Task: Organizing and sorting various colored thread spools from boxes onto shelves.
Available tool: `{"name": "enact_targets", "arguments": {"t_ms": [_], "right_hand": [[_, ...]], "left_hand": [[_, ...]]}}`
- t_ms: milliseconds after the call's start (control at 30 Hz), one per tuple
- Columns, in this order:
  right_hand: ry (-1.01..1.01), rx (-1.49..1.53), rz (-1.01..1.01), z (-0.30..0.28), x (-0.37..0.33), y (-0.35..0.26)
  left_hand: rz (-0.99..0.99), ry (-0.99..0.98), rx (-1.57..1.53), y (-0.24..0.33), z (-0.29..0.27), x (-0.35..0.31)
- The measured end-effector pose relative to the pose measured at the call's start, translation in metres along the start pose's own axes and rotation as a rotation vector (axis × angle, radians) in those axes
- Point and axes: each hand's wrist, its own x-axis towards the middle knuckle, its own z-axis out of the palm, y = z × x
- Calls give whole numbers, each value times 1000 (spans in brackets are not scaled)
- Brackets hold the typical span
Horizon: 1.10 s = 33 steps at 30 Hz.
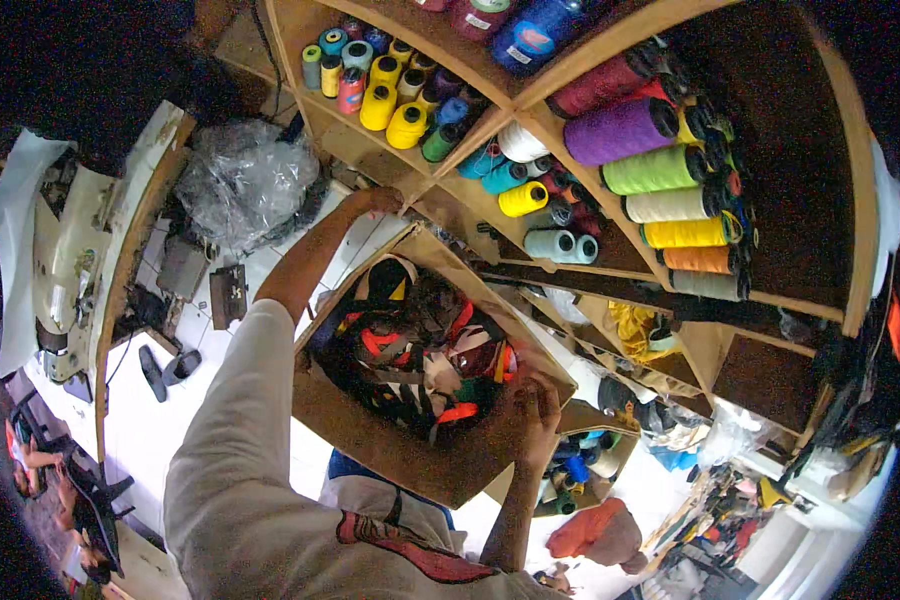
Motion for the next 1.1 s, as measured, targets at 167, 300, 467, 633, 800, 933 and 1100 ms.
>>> {"name": "enact_targets", "arguments": {"t_ms": [167, 300, 467, 633, 800, 933, 1100], "right_hand": [[-146, -76, -171, 13, 5, -3], [-182, -559, -394, 3, -2, -10], [-403, -402, -363, 27, -25, -10], [-554, -431, -412, 36, -44, 7], [-635, -568, -557, 8, -79, 29], [-717, -461, -604, -19, -104, 52], [-441, -548, -256, -52, -135, 75]], "left_hand": [[83, 246, 242, -111, 4, -105], [0, 173, -619, -68, 22, -305], [-136, 737, -774, -29, 78, -469], [227, 439, -696, 11, 151, -483], [219, 700, -441, 16, 176, -465], [254, 850, -425, 0, 190, -459], [312, 774, -779, -41, 194, -452]]}}
